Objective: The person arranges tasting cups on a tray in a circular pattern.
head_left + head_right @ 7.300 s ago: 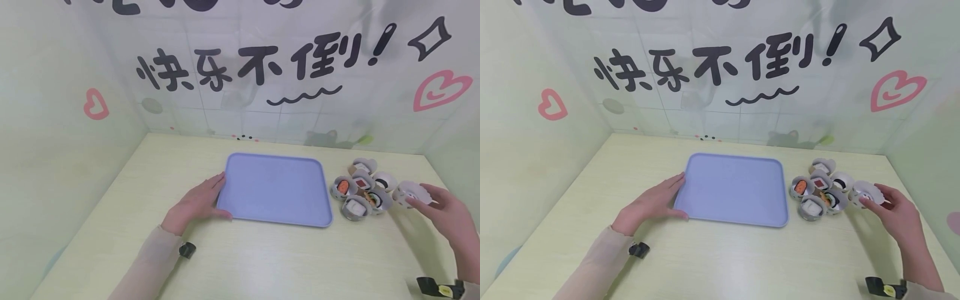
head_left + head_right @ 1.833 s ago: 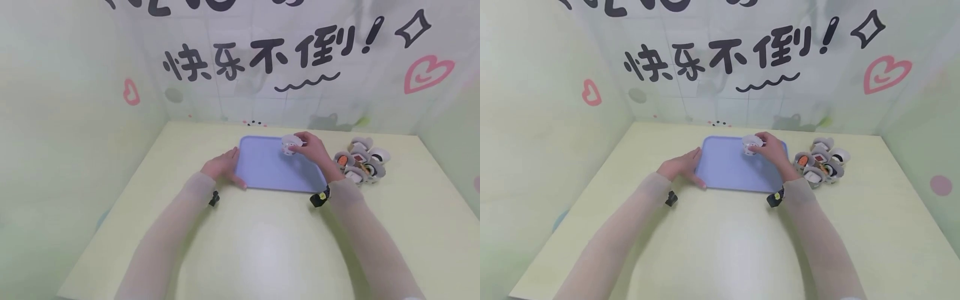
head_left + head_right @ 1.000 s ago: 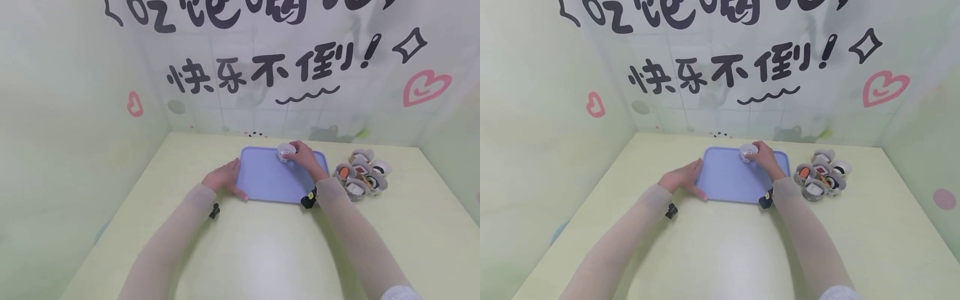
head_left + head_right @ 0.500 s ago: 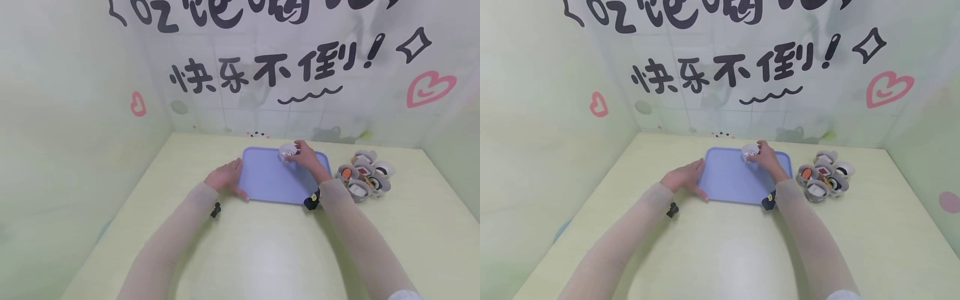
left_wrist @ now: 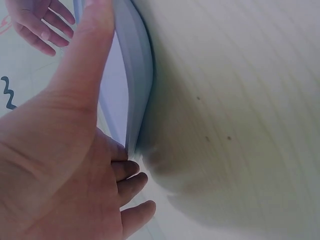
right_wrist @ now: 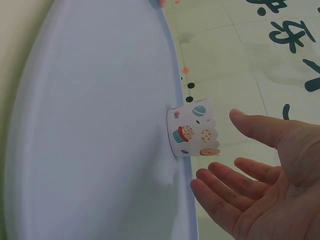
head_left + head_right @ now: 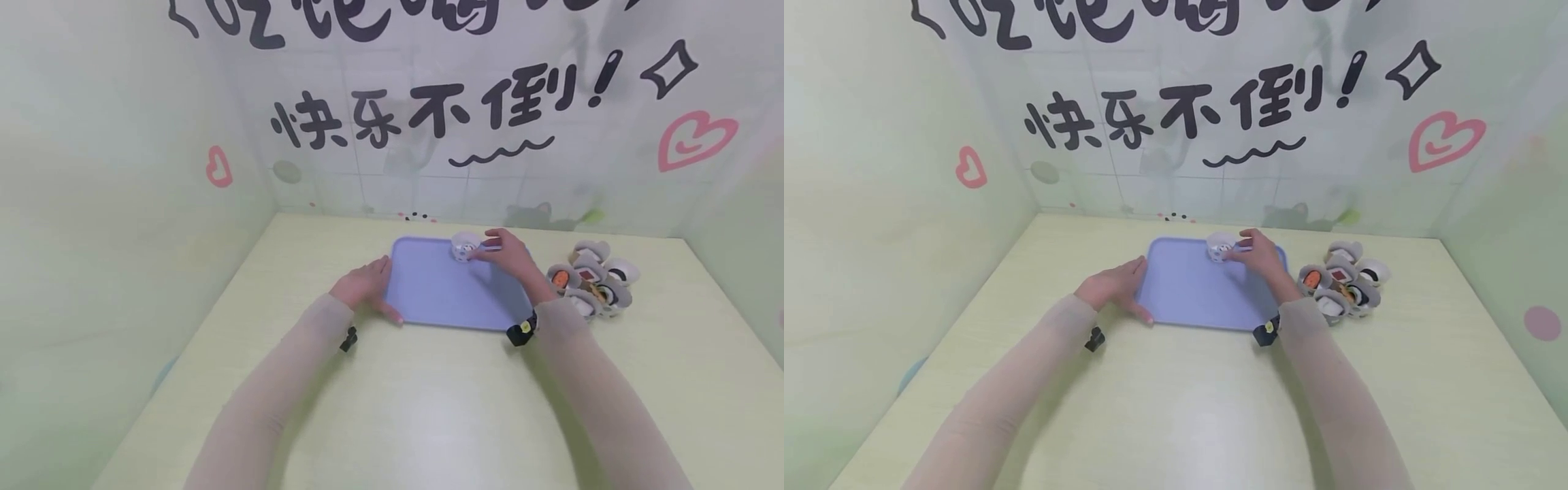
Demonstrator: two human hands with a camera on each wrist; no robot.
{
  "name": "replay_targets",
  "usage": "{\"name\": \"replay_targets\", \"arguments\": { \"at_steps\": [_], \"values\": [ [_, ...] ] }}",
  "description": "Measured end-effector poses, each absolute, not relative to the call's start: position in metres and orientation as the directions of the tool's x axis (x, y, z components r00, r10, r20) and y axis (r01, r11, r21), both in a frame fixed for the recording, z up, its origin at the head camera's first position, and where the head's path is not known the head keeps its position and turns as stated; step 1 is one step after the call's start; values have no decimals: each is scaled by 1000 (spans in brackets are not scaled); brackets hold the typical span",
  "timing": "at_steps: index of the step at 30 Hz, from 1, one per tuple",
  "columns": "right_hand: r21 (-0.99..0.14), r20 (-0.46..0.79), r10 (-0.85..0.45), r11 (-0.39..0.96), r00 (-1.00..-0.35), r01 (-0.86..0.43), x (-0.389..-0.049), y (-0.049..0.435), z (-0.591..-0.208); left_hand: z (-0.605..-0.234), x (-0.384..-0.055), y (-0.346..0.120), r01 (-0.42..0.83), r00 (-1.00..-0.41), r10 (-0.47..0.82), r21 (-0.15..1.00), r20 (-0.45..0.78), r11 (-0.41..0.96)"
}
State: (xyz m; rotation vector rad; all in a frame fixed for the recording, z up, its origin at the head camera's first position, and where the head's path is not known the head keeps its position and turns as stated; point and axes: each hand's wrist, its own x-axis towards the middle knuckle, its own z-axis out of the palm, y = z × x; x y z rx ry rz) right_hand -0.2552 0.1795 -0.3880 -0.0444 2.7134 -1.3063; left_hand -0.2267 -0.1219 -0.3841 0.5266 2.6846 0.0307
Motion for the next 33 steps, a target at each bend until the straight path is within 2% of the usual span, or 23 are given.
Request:
{"name": "replay_targets", "arguments": {
  "at_steps": [15, 33],
  "values": [
    [-759, -65, -192, 647, -979, -76, -228, 203, -373, -382, -227, -121, 353, -845, 371, 119, -384, 928],
    [-782, -70, -242, 616, -968, -98, -194, 221, -363, -381, -227, -120, 358, -854, 369, 102, -367, 928]
  ]
}}
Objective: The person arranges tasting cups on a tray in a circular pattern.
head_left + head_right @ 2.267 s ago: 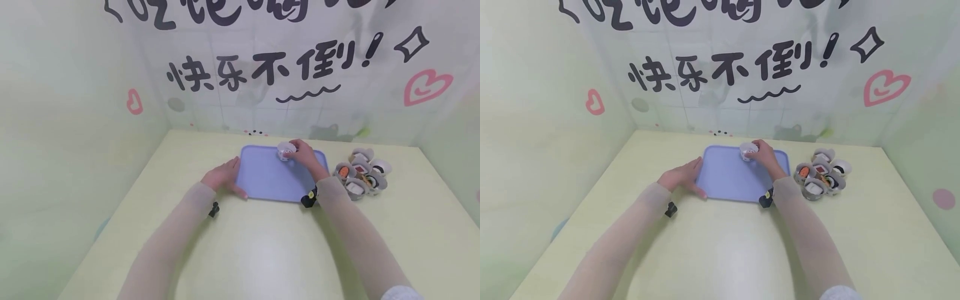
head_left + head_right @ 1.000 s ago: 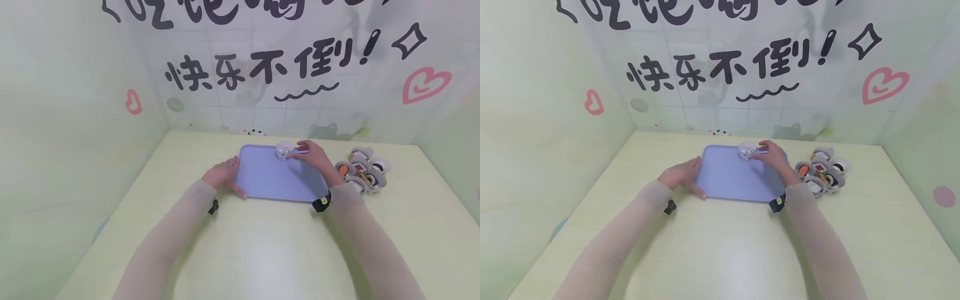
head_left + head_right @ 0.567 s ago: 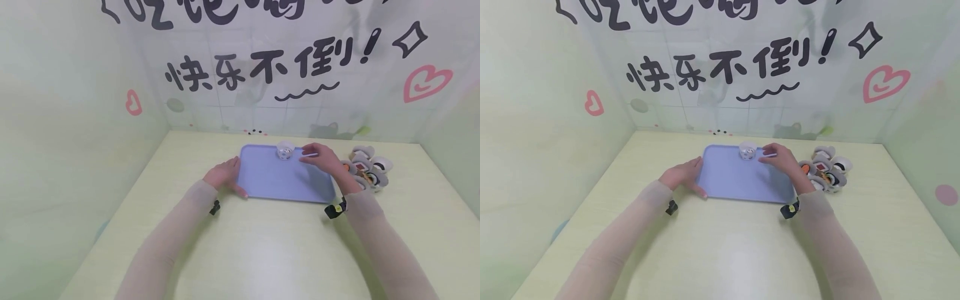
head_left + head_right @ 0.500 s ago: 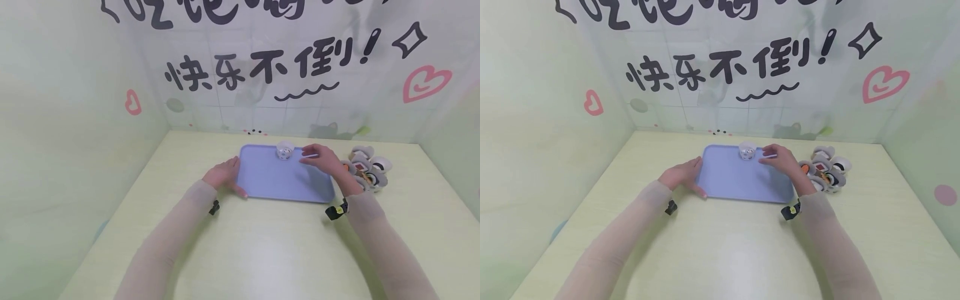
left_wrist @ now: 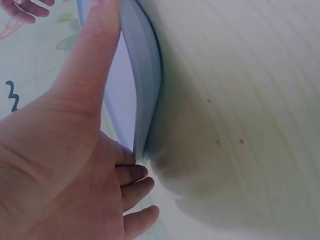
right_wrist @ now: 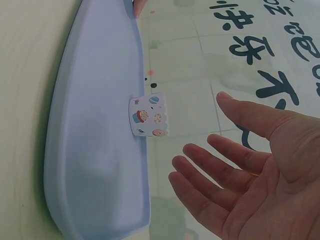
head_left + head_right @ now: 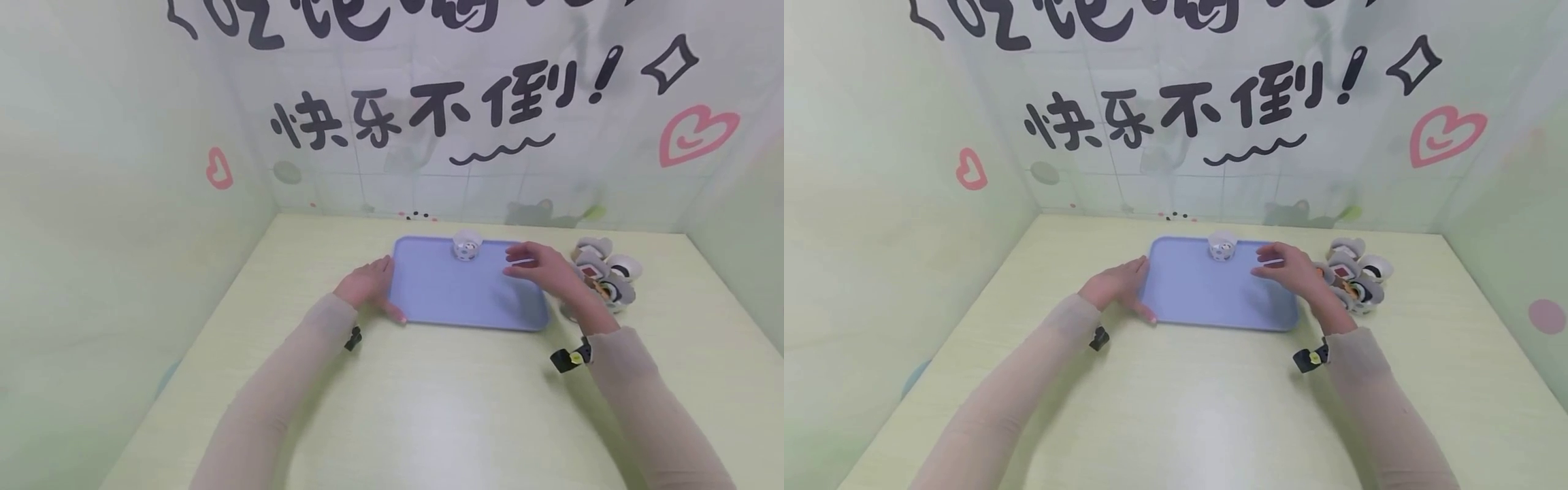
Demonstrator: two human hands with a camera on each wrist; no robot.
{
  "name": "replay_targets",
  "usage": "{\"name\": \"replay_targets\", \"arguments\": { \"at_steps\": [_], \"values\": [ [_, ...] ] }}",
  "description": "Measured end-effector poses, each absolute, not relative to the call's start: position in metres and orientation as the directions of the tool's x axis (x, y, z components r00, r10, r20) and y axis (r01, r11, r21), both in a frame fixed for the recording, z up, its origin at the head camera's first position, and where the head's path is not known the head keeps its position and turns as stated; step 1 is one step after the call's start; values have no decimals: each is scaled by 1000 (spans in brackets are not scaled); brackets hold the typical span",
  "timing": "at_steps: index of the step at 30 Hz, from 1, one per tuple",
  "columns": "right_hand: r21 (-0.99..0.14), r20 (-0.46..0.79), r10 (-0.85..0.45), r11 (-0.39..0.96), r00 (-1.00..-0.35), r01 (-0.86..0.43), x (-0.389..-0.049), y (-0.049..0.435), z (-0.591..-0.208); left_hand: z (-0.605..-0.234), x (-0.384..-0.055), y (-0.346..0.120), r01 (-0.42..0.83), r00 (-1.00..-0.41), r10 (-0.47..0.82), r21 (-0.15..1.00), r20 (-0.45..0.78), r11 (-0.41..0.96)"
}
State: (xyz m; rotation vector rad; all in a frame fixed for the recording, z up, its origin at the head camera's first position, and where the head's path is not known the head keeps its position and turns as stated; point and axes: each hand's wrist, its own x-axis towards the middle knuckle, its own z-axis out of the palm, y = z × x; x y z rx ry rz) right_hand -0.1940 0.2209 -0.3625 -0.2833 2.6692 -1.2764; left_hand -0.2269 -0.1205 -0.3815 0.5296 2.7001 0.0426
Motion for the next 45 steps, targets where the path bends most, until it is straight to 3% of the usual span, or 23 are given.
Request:
{"name": "replay_targets", "arguments": {
  "at_steps": [23, 45],
  "values": [
    [-729, -95, -223, 680, -970, -85, -180, 241, -367, -382, -228, -122, 375, -853, 373, 68, -365, 924],
    [-719, -14, -223, 680, -975, -145, -171, 263, -369, -387, -229, -122, 363, -848, 366, 81, -384, 928]
  ]
}}
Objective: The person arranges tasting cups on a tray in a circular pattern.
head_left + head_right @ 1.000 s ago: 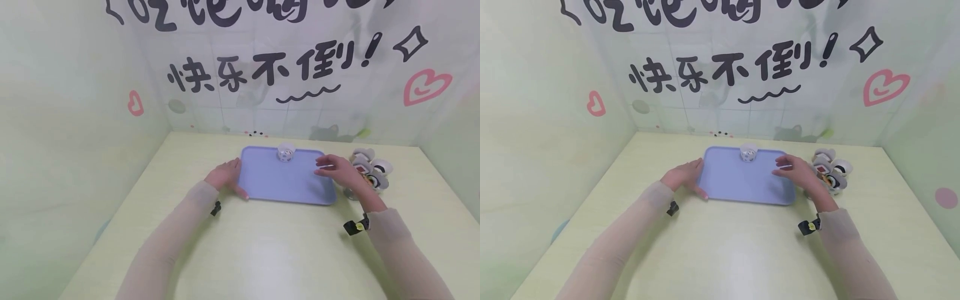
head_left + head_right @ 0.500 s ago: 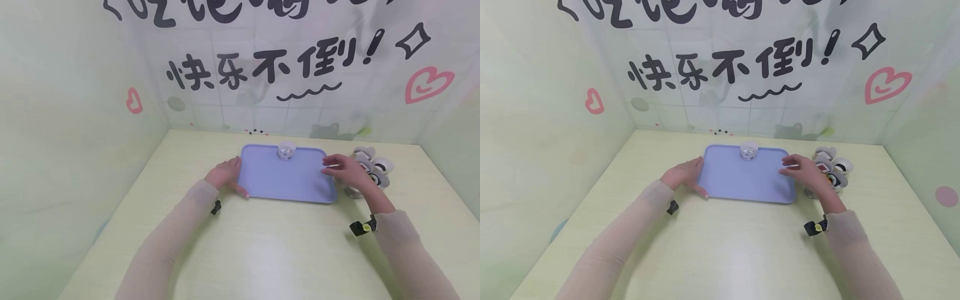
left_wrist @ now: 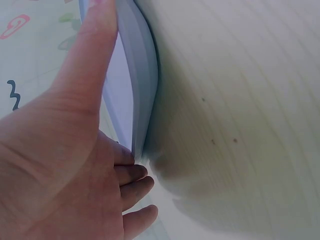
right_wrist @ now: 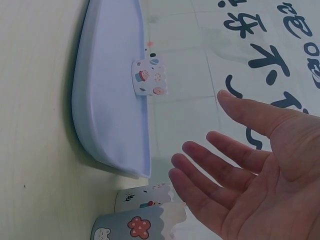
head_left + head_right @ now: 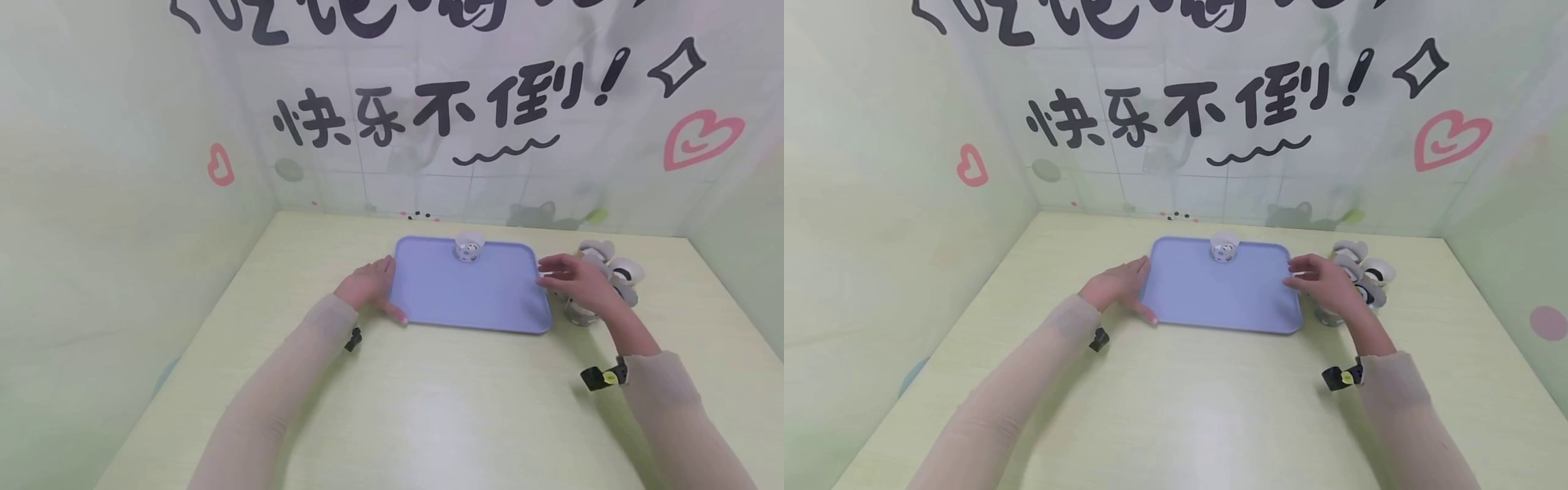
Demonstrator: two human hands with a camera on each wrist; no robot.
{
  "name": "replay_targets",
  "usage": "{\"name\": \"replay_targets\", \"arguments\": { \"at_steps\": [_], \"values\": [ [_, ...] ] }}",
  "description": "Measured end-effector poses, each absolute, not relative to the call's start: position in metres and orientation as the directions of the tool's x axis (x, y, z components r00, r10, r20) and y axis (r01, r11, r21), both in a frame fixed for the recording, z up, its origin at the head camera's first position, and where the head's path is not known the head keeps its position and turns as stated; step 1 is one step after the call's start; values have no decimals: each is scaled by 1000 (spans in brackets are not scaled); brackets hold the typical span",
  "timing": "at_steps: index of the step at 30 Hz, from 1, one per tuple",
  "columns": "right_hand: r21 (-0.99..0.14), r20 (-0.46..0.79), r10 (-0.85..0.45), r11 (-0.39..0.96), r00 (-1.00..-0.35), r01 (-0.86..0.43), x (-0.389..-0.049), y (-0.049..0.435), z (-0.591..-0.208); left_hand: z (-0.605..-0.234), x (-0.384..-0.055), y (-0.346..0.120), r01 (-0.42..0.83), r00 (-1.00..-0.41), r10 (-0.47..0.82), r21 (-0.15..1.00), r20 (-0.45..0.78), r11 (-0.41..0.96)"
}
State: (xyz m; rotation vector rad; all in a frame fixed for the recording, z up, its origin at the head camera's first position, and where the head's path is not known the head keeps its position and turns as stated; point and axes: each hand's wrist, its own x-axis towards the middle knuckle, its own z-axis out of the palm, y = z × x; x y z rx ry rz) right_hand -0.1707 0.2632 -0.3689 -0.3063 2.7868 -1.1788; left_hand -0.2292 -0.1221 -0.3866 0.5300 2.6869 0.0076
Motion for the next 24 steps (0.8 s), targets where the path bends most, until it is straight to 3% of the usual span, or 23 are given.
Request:
{"name": "replay_targets", "arguments": {
  "at_steps": [24],
  "values": [
    [-722, 67, -172, 671, -983, -167, -150, 291, -362, -386, -228, -122, 364, -847, 370, 91, -383, 927]
  ]
}}
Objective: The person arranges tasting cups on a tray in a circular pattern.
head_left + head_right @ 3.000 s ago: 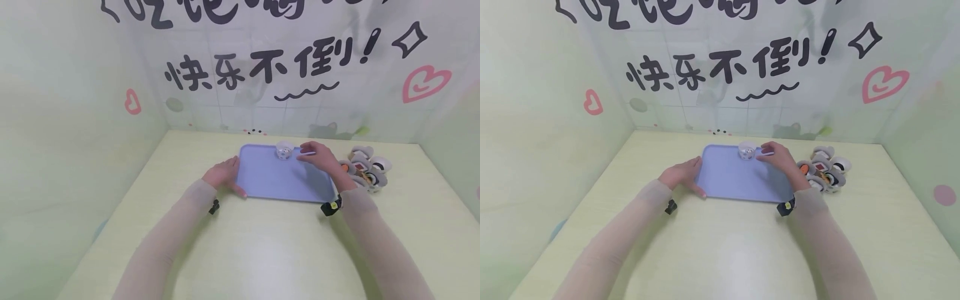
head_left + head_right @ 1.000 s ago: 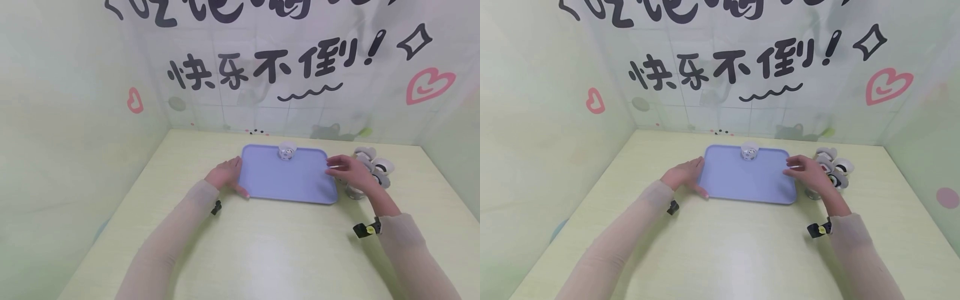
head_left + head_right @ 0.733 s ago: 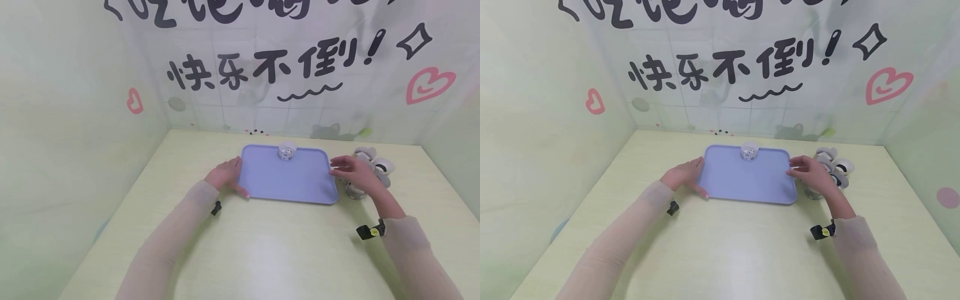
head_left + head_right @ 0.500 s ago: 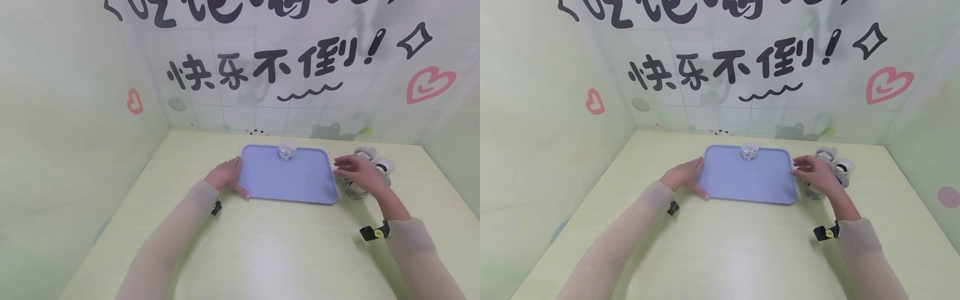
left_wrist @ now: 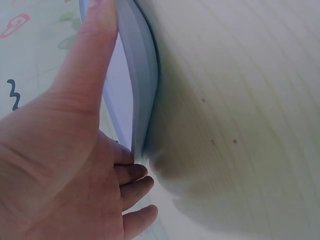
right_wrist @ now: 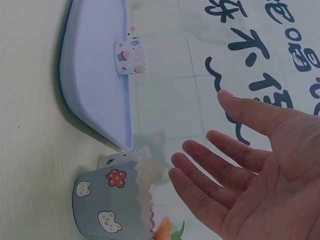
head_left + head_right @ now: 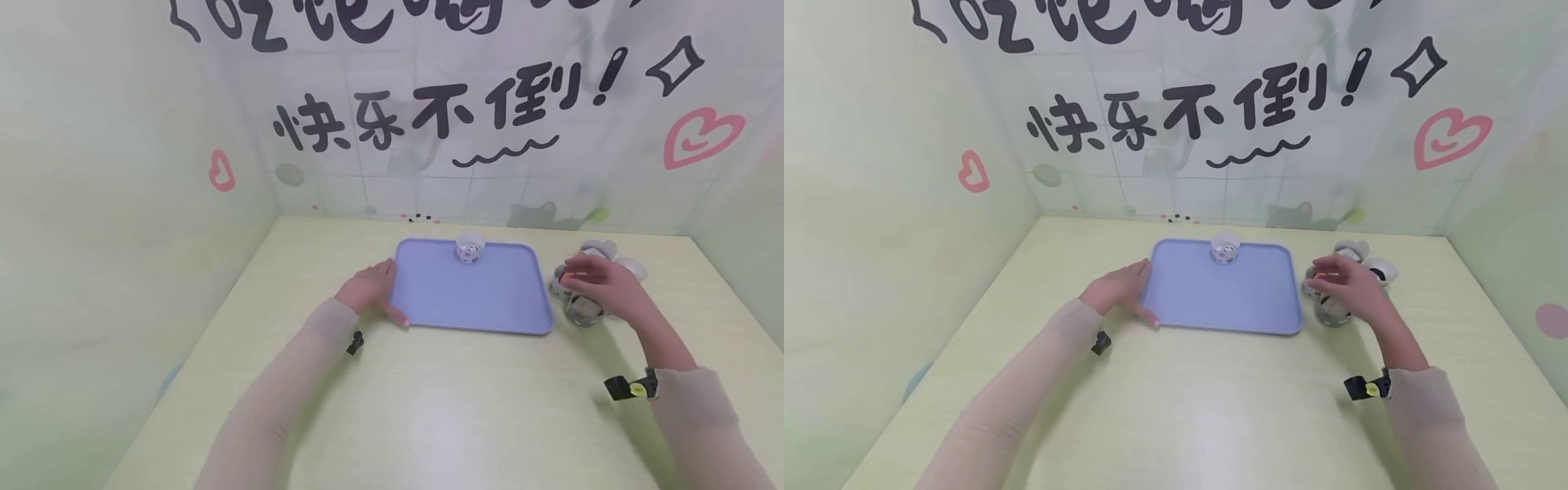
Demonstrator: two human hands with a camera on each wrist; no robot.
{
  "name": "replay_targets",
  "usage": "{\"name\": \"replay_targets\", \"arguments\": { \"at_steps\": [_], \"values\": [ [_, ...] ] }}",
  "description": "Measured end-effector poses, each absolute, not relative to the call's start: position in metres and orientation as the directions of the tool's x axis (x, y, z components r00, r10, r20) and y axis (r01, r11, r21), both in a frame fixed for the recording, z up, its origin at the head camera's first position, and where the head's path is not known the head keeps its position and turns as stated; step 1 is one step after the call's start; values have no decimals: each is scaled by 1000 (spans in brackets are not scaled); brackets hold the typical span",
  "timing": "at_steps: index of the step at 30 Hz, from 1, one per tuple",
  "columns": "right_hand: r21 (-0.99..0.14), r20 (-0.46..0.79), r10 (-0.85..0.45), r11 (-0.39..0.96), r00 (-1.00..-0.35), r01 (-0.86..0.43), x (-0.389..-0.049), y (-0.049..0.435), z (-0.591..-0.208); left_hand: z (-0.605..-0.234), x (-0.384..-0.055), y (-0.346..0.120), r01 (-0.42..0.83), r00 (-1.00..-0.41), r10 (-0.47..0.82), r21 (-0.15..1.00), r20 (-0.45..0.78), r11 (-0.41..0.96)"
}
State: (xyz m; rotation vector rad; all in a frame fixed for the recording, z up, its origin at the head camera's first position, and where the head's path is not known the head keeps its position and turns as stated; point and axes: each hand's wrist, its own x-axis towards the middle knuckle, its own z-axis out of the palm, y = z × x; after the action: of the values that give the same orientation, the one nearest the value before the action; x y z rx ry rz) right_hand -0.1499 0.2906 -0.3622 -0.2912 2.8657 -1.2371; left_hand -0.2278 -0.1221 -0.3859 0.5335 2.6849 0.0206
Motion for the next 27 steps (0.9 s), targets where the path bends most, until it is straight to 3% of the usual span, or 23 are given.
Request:
{"name": "replay_targets", "arguments": {
  "at_steps": [27],
  "values": [
    [-726, 109, -66, 677, -992, -125, -122, 334, -369, -391, -232, -119, 367, -844, 364, 73, -394, 928]
  ]
}}
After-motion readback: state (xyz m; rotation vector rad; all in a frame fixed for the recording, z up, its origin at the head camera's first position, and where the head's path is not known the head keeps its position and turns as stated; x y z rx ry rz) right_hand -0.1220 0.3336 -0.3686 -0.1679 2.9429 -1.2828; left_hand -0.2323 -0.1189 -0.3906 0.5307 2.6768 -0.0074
